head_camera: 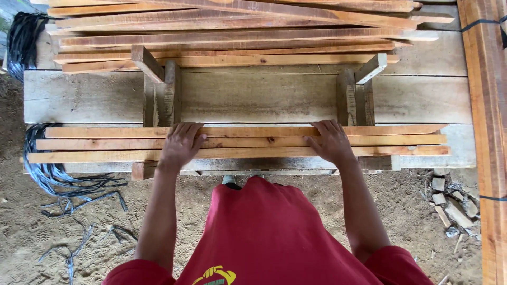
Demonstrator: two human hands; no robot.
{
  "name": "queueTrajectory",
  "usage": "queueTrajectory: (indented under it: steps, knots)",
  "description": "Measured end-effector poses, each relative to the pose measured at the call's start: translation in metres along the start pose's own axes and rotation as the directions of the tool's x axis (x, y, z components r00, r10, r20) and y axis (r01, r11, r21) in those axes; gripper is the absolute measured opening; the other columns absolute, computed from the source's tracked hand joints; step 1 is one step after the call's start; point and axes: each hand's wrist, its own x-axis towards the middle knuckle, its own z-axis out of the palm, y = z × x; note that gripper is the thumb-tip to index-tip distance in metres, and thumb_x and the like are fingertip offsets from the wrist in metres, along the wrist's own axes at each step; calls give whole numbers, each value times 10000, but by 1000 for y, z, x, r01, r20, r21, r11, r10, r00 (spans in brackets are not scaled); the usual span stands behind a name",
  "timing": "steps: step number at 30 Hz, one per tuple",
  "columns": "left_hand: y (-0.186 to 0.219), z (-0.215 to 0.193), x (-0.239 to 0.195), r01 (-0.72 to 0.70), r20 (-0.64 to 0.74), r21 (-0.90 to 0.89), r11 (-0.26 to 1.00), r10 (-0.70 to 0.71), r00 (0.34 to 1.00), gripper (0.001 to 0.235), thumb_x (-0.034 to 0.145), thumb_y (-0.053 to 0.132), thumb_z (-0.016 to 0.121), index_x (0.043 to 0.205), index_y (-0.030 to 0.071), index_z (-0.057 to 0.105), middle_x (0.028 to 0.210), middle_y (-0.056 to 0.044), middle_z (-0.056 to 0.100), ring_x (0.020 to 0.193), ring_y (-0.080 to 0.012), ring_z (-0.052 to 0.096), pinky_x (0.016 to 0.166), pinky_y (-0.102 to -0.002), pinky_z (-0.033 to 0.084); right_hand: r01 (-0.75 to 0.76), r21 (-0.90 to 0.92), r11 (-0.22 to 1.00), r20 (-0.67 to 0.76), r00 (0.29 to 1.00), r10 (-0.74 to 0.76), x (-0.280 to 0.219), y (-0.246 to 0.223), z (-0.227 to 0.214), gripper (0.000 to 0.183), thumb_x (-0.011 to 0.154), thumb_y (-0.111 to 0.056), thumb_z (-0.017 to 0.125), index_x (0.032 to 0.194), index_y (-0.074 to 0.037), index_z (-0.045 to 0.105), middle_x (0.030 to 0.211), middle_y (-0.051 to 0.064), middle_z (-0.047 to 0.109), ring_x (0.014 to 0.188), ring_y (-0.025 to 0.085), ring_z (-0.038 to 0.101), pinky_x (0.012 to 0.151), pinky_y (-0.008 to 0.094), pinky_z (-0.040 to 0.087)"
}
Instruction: The person stands at a wooden workbench and repeatedly picks up thin wooden planks from a large pile. They place each plank into a rectangular wooden frame on the table, stacking them one by one to form a neat pile within the frame.
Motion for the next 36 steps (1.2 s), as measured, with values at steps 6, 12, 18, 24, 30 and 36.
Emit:
queueTrajectory:
  steps: [6, 12, 18, 24, 30, 36]
  knots:
    - [-20, -10, 16, -111, 34, 6, 994, 110, 993, 442, 984, 533, 604, 993, 95, 664, 844, -109, 695, 838, -305, 736, 836, -432, 574, -118, 77, 990, 314, 945, 88, 25, -3, -36, 442, 928, -397, 735, 1167, -28, 690, 1112, 191, 705, 1064, 380, 672, 979, 493, 515]
    - [2, -63, 44, -151, -73, 205, 967, 169, 983, 536, 982, 668, 532, 942, 134, 541, 713, -49, 618, 749, -238, 700, 795, -350, 558, 52, -28, 998, 68, 996, -50, 25, 31, 4, 388, 948, -444, 738, 1131, -137, 588, 879, 103, 671, 855, 327, 716, 822, 453, 556]
    - [-2, -15, 20, -81, -43, 150, 985, 89, 995, 682, 951, 702, 517, 1122, 54, 641, 933, -139, 645, 1002, -307, 672, 1045, -459, 454, 94, -203, 975, -137, 983, -123, 17, 19, 15, 596, 995, -678, 552, 1220, -131, 621, 1031, 76, 589, 956, 259, 626, 875, 417, 497]
    - [-2, 16, -6, 25, -94, 77, 997, -17, 995, 393, 1062, 463, 510, 1223, 133, 650, 1037, -70, 658, 1042, -261, 667, 1050, -416, 472, 43, -149, 988, -151, 986, -66, -3, 23, 40, 346, 1049, -460, 552, 1185, -162, 664, 1011, 51, 615, 1002, 261, 652, 911, 395, 513]
    - [-7, 30, -7, 42, -152, 93, 995, -28, 988, 293, 1026, 448, 586, 1105, 182, 679, 921, -22, 660, 923, -223, 684, 953, -368, 487, -19, -144, 989, -237, 971, -16, -6, 23, 45, 403, 993, -518, 652, 1047, -121, 688, 935, 72, 609, 950, 276, 646, 909, 396, 517]
    - [7, -15, 14, 84, 54, -7, 996, -83, 995, 411, 983, 568, 615, 1072, 179, 712, 920, -61, 707, 937, -248, 715, 938, -402, 526, -17, -57, 998, -108, 994, 11, -1, 27, 30, 453, 941, -548, 720, 1066, -113, 706, 941, 69, 623, 955, 260, 633, 885, 396, 515]
